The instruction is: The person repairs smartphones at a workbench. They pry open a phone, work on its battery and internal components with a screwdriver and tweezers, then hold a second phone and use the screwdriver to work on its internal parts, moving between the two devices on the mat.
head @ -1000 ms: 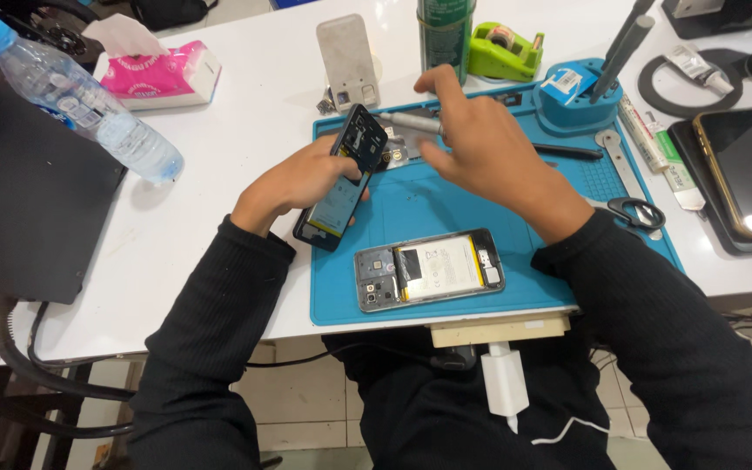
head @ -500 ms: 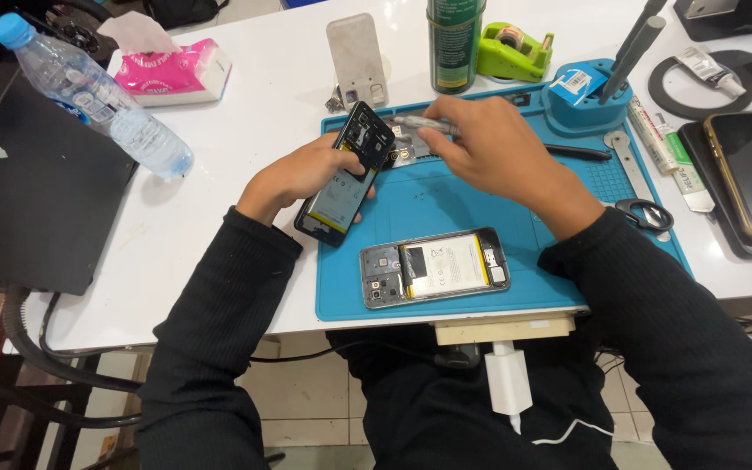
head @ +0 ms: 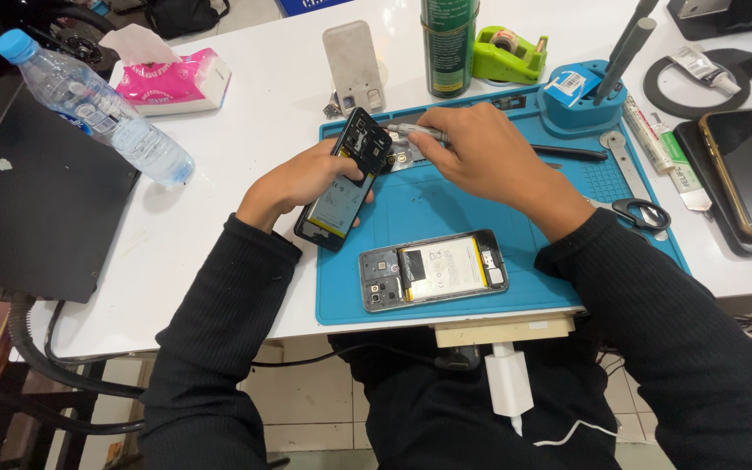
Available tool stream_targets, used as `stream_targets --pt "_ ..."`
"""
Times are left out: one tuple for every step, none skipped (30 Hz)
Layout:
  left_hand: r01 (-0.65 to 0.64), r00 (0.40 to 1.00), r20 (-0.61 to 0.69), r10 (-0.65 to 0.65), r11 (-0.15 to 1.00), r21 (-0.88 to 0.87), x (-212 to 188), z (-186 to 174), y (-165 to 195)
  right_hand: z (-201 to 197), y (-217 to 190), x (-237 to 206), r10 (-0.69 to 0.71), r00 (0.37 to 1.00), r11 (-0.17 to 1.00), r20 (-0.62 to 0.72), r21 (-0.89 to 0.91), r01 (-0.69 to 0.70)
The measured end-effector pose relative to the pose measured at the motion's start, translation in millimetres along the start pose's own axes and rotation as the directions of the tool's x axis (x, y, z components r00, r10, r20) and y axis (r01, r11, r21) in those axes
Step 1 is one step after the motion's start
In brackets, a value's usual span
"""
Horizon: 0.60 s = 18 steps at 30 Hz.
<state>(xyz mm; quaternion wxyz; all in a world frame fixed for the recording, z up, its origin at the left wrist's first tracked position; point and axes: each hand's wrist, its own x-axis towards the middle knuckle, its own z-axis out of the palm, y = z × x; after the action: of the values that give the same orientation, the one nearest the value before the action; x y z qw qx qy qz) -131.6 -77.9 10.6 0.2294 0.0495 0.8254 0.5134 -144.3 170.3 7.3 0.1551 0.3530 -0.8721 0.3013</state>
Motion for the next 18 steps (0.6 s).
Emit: stream_targets --pt "0.003 1.000 -0.001 -0.003 1.000 0.000 -0.6 0.2 0.1 0.9 0.6 -0.3 -0.006 1.000 1.000 -0.005 -0.007 0.006" --pt "0.006 1.000 -0.001 -0.006 1.000 0.000 -0.9 0.6 0.2 2.0 1.5 -0.5 -0.011 1.000 1.000 -0.010 -0.013 0.011" --pt "0.010 1.000 -0.003 -0.010 1.000 0.001 -1.4 0.5 0.3 3.4 2.4 0.2 0.014 1.000 0.999 -0.013 -0.052 -0.014" --pt "0.005 1.000 -0.002 -0.004 1.000 0.013 -1.7 0.6 0.3 5.0 3.2 0.8 0.040 0.999 0.995 -0.018 -0.091 -0.042" --pt "0.000 1.000 0.002 -0.001 1.000 0.026 -1.8 1.2 -0.1 6.9 4.0 0.5 0.069 0.997 0.989 -0.024 -0.129 -0.071" --pt "-0.004 1.000 0.004 0.004 0.999 0.038 -1.8 1.3 -0.3 7.3 5.4 1.6 0.012 0.998 0.994 -0.055 -0.103 -0.017" --pt "-0.013 1.000 0.000 0.013 0.998 0.060 -1.2 1.2 -0.2 6.5 7.4 3.0 -0.043 0.995 0.996 -0.089 -0.079 0.036" --pt "-0.020 1.000 -0.002 0.020 0.997 0.080 -0.7 1.8 -0.6 6.6 8.5 2.6 -0.094 0.988 0.995 -0.122 -0.056 0.088" --pt "-0.026 1.000 -0.005 0.027 0.995 0.101 -0.4 2.1 -1.2 7.1 8.9 0.9 -0.096 0.991 0.993 -0.097 -0.076 0.089" --pt "-0.031 0.999 -0.004 0.032 0.996 0.081 0.1 1.6 -1.3 6.2 9.8 -0.7 -0.100 0.992 0.991 -0.076 -0.099 0.092" --pt "-0.036 0.999 -0.003 0.037 0.997 0.063 0.0 0.8 -1.7 5.5 10.4 -1.5 -0.103 0.993 0.988 -0.056 -0.120 0.096" --pt "-0.037 0.999 0.003 0.037 0.998 0.045 -0.1 1.0 -2.6 5.6 10.6 -2.4 -0.068 0.996 0.992 -0.055 -0.112 0.061" --pt "-0.029 1.000 0.006 0.029 0.999 0.035 0.1 1.8 -3.4 5.6 10.6 -3.7 -0.030 0.998 0.994 -0.053 -0.104 0.024" --pt "-0.027 1.000 0.004 0.027 0.999 0.024 0.6 1.9 -3.6 4.9 11.0 -3.9 0.003 0.999 0.995 -0.050 -0.100 -0.008" --pt "-0.025 1.000 0.000 0.025 1.000 0.013 1.0 1.4 -3.5 4.4 11.3 -3.3 -0.024 0.998 0.993 -0.052 -0.119 0.018" --pt "-0.028 1.000 0.007 0.028 1.000 0.007 1.3 1.5 -3.5 4.5 11.2 -3.2 -0.047 0.997 0.990 -0.053 -0.135 0.040" --pt "-0.030 0.999 0.015 0.030 1.000 0.000 1.5 2.2 -3.3 4.5 11.0 -3.9 -0.068 0.996 0.987 -0.052 -0.151 0.060" --pt "-0.035 0.999 0.019 0.036 0.999 -0.008 1.9 2.5 -2.6 4.1 10.9 -3.8 -0.062 0.997 0.991 -0.044 -0.120 0.056"
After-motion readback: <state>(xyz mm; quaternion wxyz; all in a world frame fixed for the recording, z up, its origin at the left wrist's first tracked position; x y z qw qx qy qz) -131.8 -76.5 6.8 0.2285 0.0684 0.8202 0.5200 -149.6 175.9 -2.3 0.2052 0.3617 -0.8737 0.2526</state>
